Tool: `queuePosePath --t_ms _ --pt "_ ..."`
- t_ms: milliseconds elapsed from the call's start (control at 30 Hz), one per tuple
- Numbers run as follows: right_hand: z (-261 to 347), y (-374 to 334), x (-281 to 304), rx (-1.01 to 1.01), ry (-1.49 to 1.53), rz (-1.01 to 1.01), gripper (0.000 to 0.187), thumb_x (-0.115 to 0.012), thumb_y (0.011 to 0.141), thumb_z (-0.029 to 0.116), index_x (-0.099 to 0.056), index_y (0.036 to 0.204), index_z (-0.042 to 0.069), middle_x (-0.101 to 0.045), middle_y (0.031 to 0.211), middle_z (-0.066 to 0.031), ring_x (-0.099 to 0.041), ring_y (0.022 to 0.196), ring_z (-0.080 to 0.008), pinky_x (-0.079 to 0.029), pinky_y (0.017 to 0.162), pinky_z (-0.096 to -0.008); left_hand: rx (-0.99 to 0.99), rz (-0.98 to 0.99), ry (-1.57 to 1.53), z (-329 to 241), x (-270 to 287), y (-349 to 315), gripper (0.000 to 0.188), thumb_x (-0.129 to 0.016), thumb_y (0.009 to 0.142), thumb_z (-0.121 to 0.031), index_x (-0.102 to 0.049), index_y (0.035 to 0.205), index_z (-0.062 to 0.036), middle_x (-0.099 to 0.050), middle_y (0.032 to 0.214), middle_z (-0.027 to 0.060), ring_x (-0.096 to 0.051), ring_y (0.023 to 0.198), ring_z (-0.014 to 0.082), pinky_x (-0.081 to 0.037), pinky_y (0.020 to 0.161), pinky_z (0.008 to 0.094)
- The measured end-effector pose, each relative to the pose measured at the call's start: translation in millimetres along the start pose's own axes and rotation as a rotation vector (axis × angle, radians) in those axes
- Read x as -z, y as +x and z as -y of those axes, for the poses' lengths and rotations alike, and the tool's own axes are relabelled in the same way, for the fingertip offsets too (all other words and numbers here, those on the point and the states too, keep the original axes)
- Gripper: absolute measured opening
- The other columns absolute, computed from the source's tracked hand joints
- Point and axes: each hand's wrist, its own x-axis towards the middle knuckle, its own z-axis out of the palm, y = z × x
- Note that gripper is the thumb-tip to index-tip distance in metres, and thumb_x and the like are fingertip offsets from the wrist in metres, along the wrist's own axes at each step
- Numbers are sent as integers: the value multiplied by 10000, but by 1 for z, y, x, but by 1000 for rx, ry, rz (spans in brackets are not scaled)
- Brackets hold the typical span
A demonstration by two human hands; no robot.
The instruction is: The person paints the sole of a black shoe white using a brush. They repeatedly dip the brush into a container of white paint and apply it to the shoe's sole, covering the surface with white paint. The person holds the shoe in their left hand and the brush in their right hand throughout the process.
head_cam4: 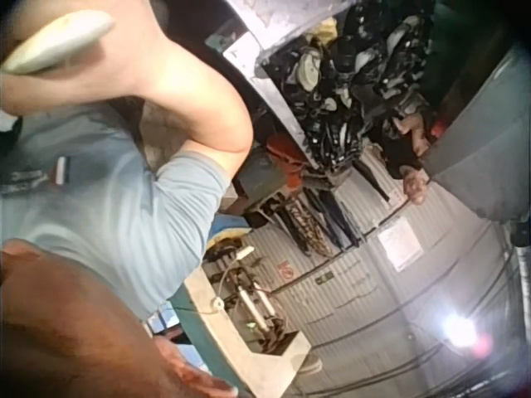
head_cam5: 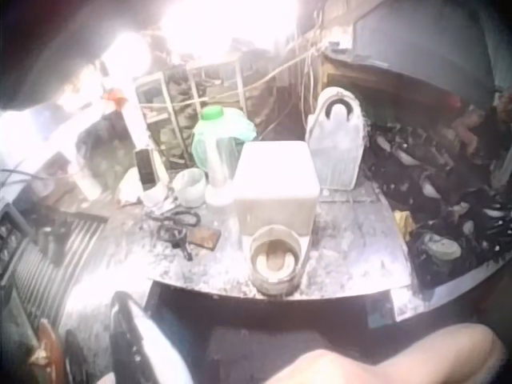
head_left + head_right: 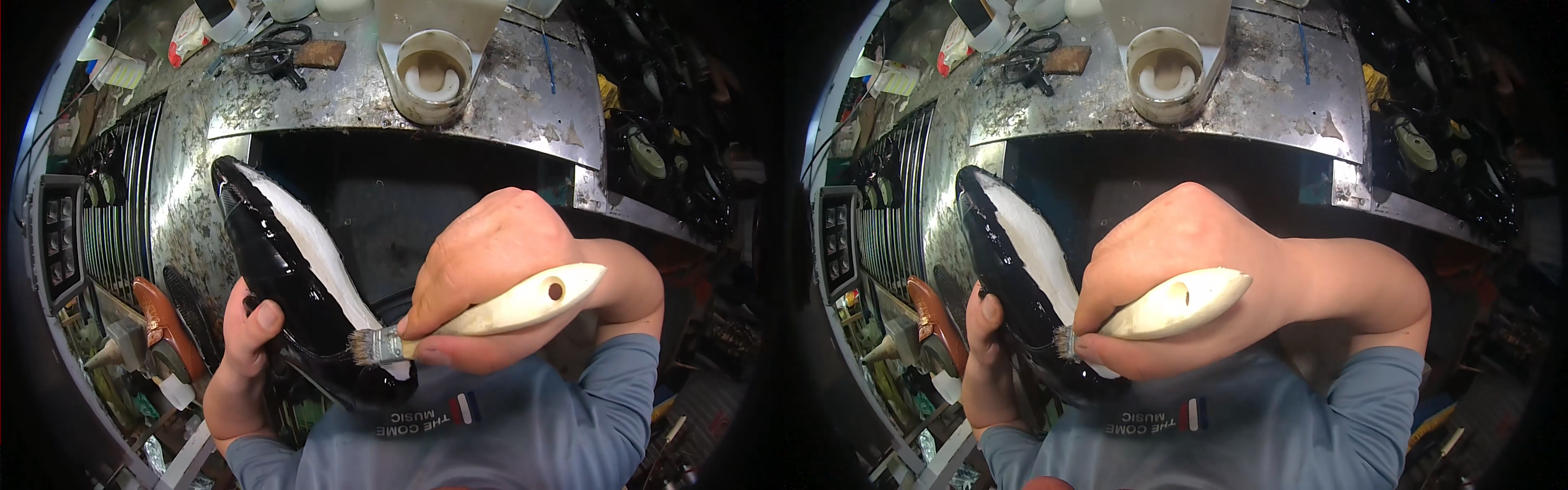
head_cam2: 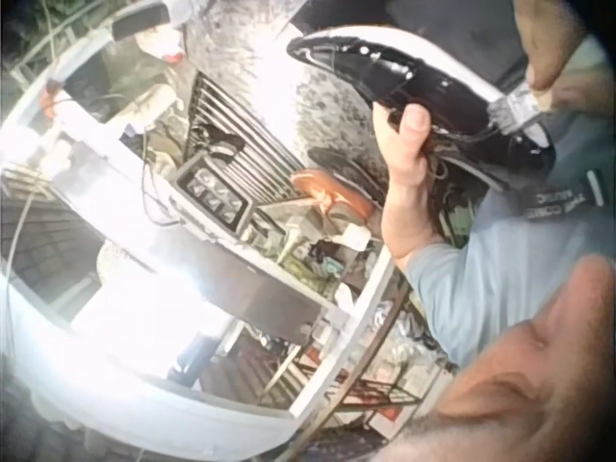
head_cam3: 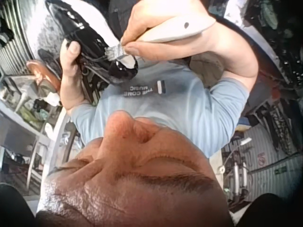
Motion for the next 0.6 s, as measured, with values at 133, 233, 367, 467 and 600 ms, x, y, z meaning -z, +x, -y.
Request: queuePosePath --t_ms 133,233,367,467,600 --pt "6 0 0 -8 2 26 97 -811 786 81 -771 856 28 -729 743 -79 -725 635 -213 -583 552 -294 0 -17 3 3 0 5 739 -713 906 -478 -516 1369 63 -676 1213 145 -686 1072 222 -549 931 347" --pt "10 -1 2 -27 16 67 97 -817 785 77 -772 855 28 -726 760 -76 -718 632 -209 -573 538 -291 12 -27 -52 7 1 7 721 -689 927 -478 -522 1361 72 -684 1200 158 -699 1054 232 -567 913 355" --pt "16 -2 6 -36 26 89 95 -822 791 69 -780 865 28 -720 776 -74 -703 619 -198 -560 521 -284 29 -15 -294 32 11 10 685 -605 990 -452 -493 1394 89 -678 1236 209 -709 1085 284 -590 940 402" --pt "20 -1 9 -16 46 83 98 -825 794 68 -787 873 23 -715 774 -75 -691 605 -185 -549 506 -275 14 155 -616 57 21 13 662 -459 1048 -487 -462 1489 8 -599 1414 223 -642 1241 355 -533 1059 508" --pt "16 5 6 66 41 34 108 -832 781 63 -792 868 13 -708 767 -77 -677 590 -172 -534 484 -262 44 82 -781 68 4 20 664 -472 1038 -492 -458 1503 -18 -593 1430 206 -624 1263 361 -505 1092 514"
